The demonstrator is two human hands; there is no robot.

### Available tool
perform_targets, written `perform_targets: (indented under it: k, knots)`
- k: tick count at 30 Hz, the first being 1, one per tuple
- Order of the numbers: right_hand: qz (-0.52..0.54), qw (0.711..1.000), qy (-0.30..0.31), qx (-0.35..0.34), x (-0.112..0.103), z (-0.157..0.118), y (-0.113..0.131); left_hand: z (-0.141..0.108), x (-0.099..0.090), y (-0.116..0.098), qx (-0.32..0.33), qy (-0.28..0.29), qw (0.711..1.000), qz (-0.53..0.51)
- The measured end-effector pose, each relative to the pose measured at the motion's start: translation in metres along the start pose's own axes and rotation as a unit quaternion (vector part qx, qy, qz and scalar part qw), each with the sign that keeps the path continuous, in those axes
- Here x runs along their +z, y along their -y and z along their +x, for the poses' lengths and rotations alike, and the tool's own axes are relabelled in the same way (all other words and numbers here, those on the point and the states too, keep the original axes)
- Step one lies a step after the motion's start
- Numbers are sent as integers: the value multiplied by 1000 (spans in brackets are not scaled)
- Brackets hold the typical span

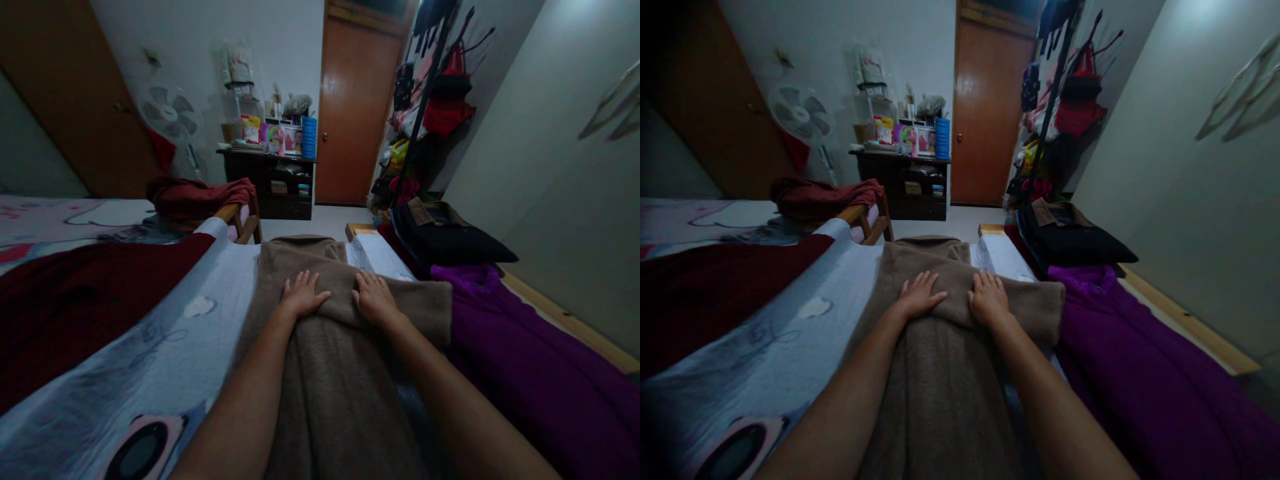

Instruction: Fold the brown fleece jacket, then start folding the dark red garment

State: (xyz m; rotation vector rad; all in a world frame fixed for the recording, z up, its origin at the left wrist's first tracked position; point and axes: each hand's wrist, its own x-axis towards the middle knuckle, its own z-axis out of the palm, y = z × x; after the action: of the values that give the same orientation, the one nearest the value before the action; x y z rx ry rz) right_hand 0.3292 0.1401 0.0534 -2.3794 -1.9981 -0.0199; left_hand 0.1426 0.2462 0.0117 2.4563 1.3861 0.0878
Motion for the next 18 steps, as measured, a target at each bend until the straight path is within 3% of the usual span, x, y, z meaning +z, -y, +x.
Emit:
perform_targets:
  k: [3,6,14,18]
  knots:
    - [10,999,25,27,22,0,0,0,0,1,3,1,1000,-2]
    - [-13,999,18,49,28,-5,-10,-1,0,1,3,6,1000,-4]
    - [-44,991,-2,125,17,-23,-24,-3,-3,-2,-2,11,1000,-7]
    - [-53,984,21,169,7,-20,-10,-4,-3,-4,-5,7,1000,-9]
